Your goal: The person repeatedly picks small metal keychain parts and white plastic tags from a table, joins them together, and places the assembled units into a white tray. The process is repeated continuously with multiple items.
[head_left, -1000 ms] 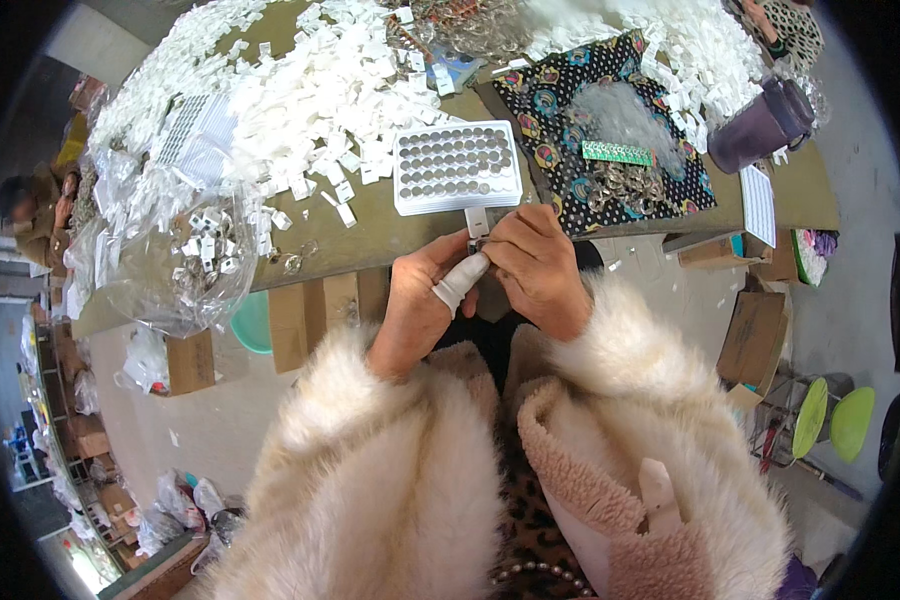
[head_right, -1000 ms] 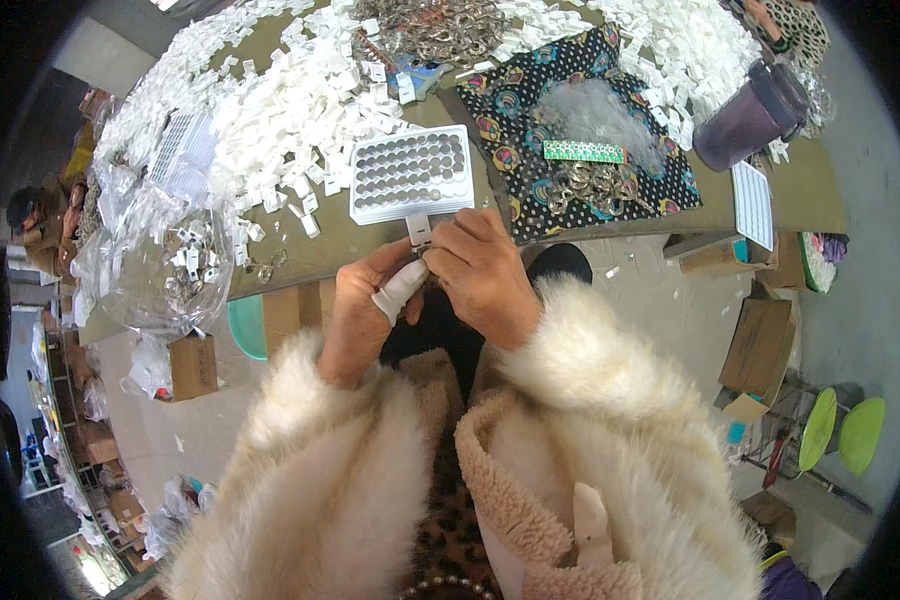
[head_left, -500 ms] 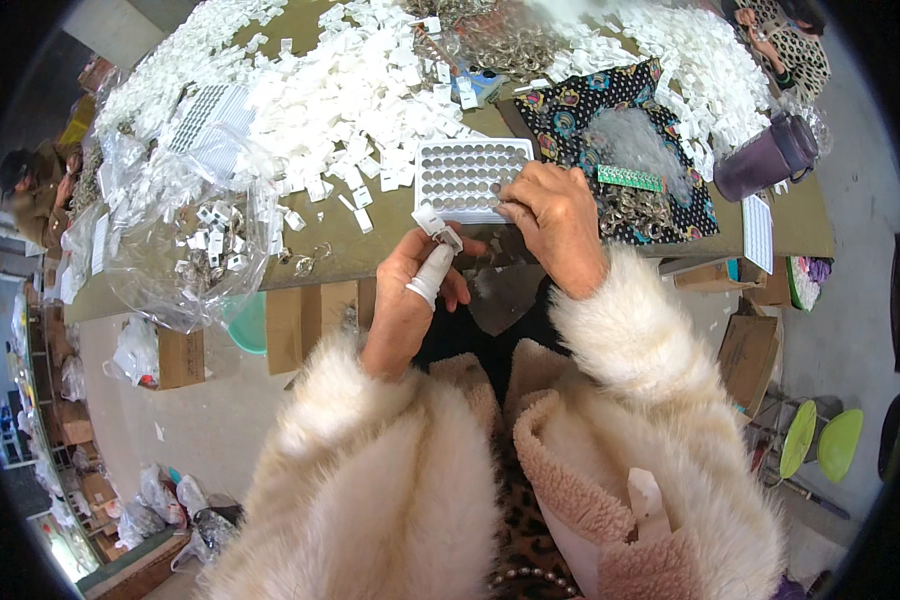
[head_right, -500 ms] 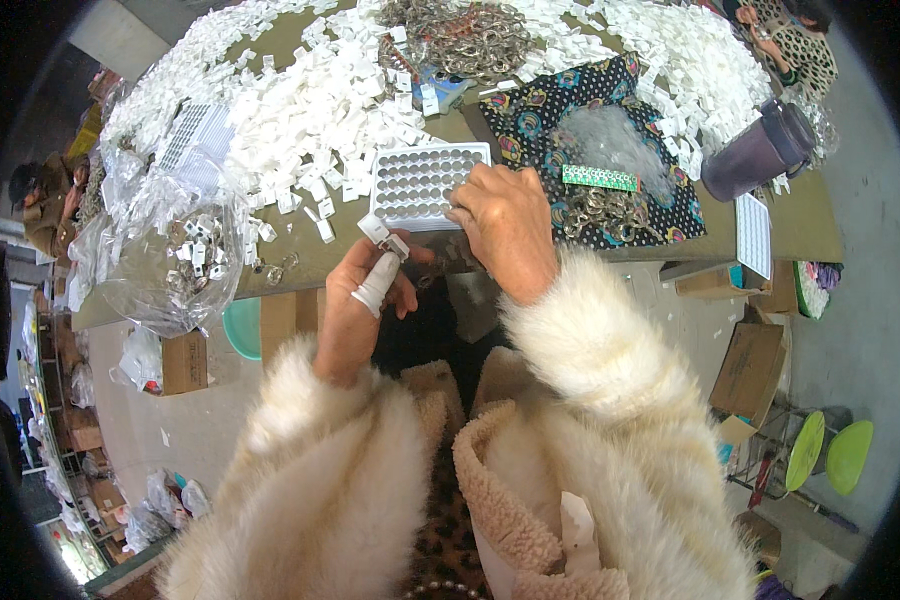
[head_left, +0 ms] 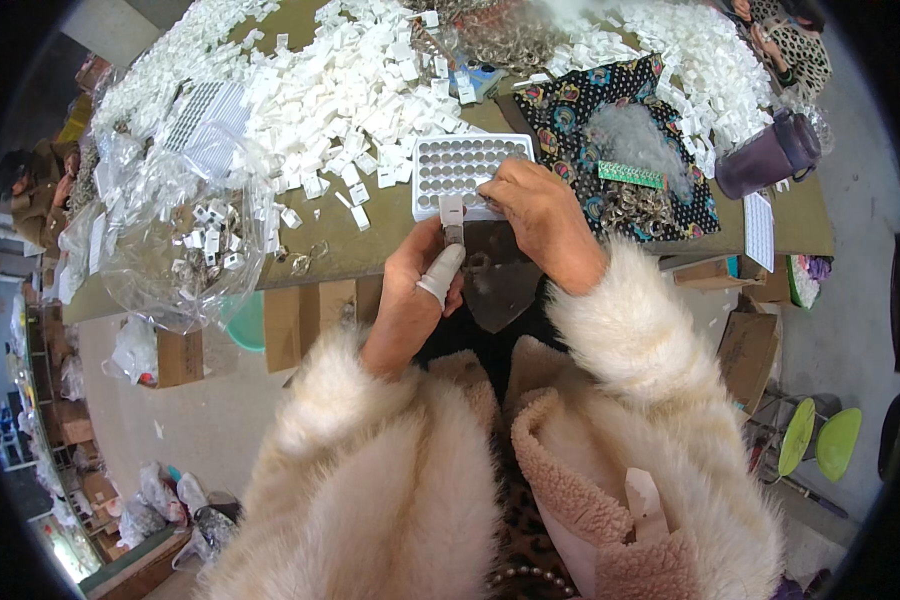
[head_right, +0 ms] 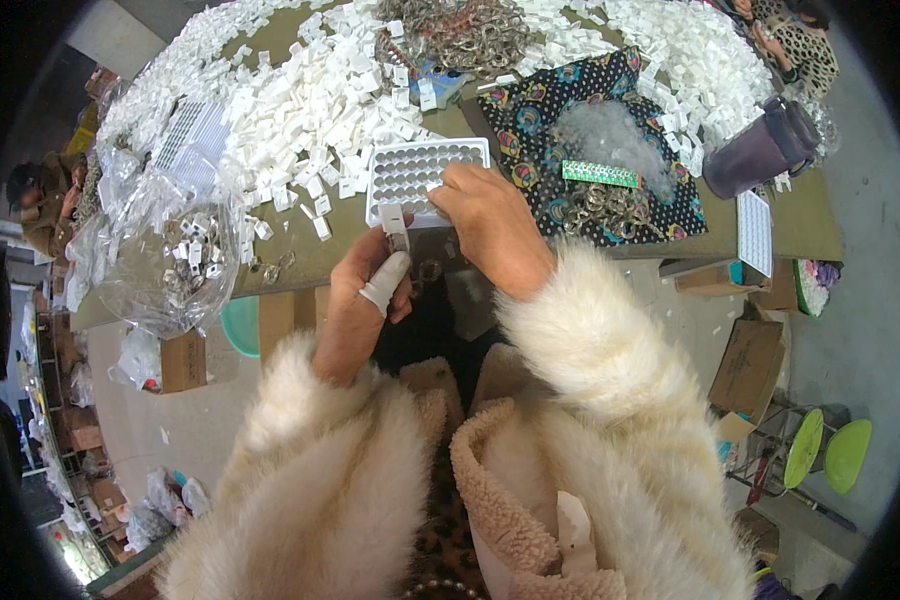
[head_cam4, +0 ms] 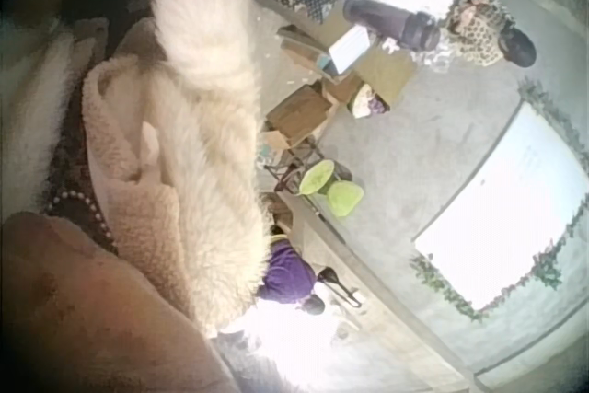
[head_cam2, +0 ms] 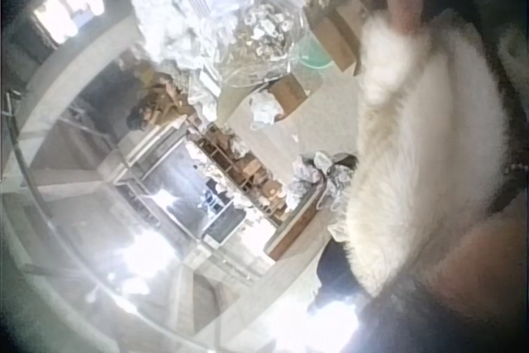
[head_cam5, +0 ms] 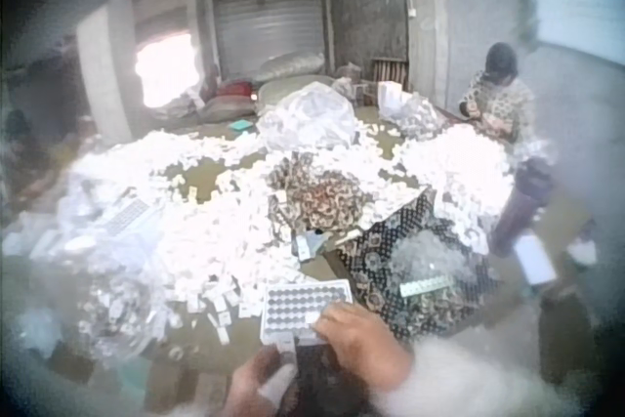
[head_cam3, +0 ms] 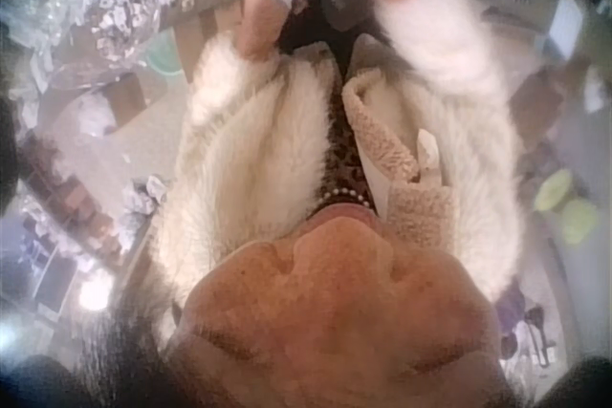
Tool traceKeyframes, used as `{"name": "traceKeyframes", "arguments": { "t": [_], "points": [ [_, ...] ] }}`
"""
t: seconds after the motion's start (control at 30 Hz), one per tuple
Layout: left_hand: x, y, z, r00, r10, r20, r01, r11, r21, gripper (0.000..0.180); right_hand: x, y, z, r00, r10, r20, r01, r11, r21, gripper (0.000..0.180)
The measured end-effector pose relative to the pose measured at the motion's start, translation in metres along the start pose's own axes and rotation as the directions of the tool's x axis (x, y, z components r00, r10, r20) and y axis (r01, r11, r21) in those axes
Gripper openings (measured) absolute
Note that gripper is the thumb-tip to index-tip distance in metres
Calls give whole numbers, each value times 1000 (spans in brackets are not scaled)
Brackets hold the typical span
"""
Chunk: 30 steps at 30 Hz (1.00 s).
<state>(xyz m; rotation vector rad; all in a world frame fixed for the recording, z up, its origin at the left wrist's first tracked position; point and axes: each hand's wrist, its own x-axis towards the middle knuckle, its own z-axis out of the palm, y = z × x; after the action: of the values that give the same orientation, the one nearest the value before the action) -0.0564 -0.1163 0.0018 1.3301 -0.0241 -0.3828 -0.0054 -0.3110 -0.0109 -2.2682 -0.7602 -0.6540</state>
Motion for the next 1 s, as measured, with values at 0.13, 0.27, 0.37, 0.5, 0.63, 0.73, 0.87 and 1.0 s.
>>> {"name": "traceKeyframes", "arguments": {
  "t": [0.13, 0.27, 0.37, 0.5, 0.63, 0.73, 0.87, 1.0],
  "points": [
    [3, 0, 0, 998, -54, -40, 57, 997, 57, 27, 0, 2, -4, 999, 40, 26, -38, 995, -92, 20],
    [5, -2, 1, 998, -32, -52, 30, 999, -30, 21, -2, -6, -12, 998, 59, -38, -62, 994, -88, 20],
    [6, -4, 3, 999, -37, -25, 34, 996, -83, 20, -7, -19, -11, 991, 103, -83, -82, 971, 225, 22],
    [5, -6, 8, 1000, -25, 2, 25, 997, -69, 20, -13, -28, -8, 994, 84, -68, -73, 986, 148, 20],
    [3, -8, 12, 998, -35, -43, 34, 999, -35, 21, -19, -32, -4, 977, 203, -63, -171, 929, 329, 22],
    [3, -10, 14, 999, 5, -41, -7, 999, -32, 22, -26, -37, -3, 908, 410, 85, -373, 700, 610, 18],
    [2, -15, 11, 999, -14, -47, 12, 999, -40, 23, -27, -34, -5, 942, 316, 117, -322, 743, 587, 14],
    [2, -17, 2, 994, -15, -105, 18, 1000, 19, 23, -19, -21, -9, 957, 269, 110, -284, 792, 540, 12]
  ]
}}
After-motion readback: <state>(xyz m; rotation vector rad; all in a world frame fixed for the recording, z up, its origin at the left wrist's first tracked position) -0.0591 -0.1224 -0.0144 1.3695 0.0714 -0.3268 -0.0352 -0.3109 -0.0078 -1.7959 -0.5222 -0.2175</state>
